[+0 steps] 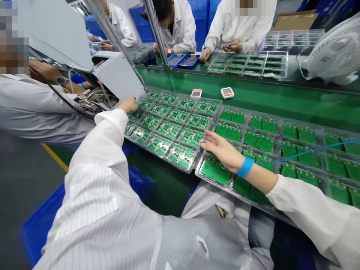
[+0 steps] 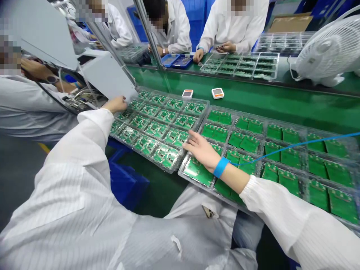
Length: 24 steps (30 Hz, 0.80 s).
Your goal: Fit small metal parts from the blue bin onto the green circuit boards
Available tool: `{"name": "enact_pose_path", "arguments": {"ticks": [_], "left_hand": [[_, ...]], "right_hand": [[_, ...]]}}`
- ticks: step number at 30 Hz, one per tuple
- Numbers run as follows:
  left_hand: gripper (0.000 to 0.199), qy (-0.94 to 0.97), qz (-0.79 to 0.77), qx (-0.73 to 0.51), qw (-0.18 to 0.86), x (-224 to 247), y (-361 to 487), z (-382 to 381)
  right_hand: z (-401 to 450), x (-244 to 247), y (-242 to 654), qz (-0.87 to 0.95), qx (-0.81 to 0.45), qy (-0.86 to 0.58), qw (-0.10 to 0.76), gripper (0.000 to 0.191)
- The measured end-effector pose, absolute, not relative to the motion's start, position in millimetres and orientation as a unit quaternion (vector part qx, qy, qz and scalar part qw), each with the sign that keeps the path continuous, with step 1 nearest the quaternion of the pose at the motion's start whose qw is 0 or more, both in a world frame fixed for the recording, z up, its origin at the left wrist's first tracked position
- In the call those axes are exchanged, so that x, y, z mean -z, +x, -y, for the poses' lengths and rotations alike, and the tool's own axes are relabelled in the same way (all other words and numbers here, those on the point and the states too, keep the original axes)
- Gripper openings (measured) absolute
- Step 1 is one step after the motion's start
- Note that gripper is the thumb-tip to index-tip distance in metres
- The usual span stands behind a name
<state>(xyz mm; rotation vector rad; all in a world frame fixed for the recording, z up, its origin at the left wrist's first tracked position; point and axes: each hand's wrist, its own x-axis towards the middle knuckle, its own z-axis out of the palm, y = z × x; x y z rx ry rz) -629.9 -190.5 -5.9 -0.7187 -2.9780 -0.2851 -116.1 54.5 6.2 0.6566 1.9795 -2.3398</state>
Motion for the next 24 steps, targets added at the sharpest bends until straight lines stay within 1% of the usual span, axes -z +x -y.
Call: {"name": "enact_pose_path", "arguments": {"ticks": [1,3,6,9,11,13,14,15,16,17,18,19,20,21,22,24], "left_hand": [[0.046,-0.226,0.970,0.090,0.027,8.7,-628.7,190.2],[0.045,-0.207,0.974,0.090,0.014,11.6,-622.8,190.0],[0.046,-0.213,0.972,0.102,0.017,8.7,-606.8,189.9],[0.047,-0.247,0.960,0.126,0.035,-0.6,-581.0,186.8],[0.048,-0.285,0.946,0.144,0.053,-7.4,-553.7,183.8],[0.045,-0.338,0.924,0.161,0.072,-12.4,-515.0,184.1],[0.046,-0.375,0.909,0.167,0.076,-13.7,-491.6,186.9],[0.047,-0.412,0.892,0.171,0.077,-14.2,-466.4,191.9],[0.046,-0.448,0.874,0.172,0.074,-13.8,-440.3,198.9],[0.045,-0.487,0.853,0.174,0.068,-12.5,-414.5,207.6],[0.044,-0.534,0.823,0.185,0.063,-10.4,-390.0,217.3],[0.042,-0.571,0.797,0.190,0.058,-7.2,-367.9,227.3],[0.042,-0.590,0.782,0.191,0.053,-2.9,-348.7,236.9],[0.042,-0.596,0.778,0.194,0.048,2.6,-332.9,245.7],[0.042,-0.590,0.781,0.199,0.041,9.3,-320.5,253.5],[0.042,-0.553,0.804,0.216,0.026,25.2,-305.2,265.6]], "right_hand": [[-55.5,-8.1,-118.2,-0.632,0.745,0.212,-0.001,0.095],[-59.0,-13.1,-124.2,-0.621,0.752,0.221,0.005,0.095],[-69.3,-23.8,-133.3,-0.584,0.775,0.234,0.058,0.095],[-83.3,-35.7,-137.2,-0.570,0.788,0.219,0.073,0.087],[-91.3,-42.7,-138.2,-0.619,0.757,0.199,0.066,0.093],[-96.9,-48.8,-140.5,-0.711,0.675,0.185,0.071,0.105],[-99.3,-51.5,-142.6,-0.758,0.621,0.182,0.082,0.107],[-101.7,-53.8,-145.1,-0.802,0.561,0.180,0.096,0.102],[-104.3,-55.4,-147.8,-0.844,0.496,0.171,0.112,0.089],[-107.2,-56.1,-150.4,-0.883,0.426,0.154,0.121,0.072],[-110.4,-55.6,-152.6,-0.918,0.353,0.133,0.120,0.055],[-113.6,-53.9,-154.2,-0.947,0.281,0.112,0.106,0.044],[-116.7,-50.9,-155.0,-0.969,0.214,0.094,0.082,0.039],[-119.5,-46.8,-155.1,-0.982,0.160,0.078,0.056,0.037],[-121.6,-42.0,-154.5,-0.990,0.118,0.062,0.036,0.037],[-123.8,-31.5,-152.0,-0.997,0.069,0.020,0.022,0.040]]}}
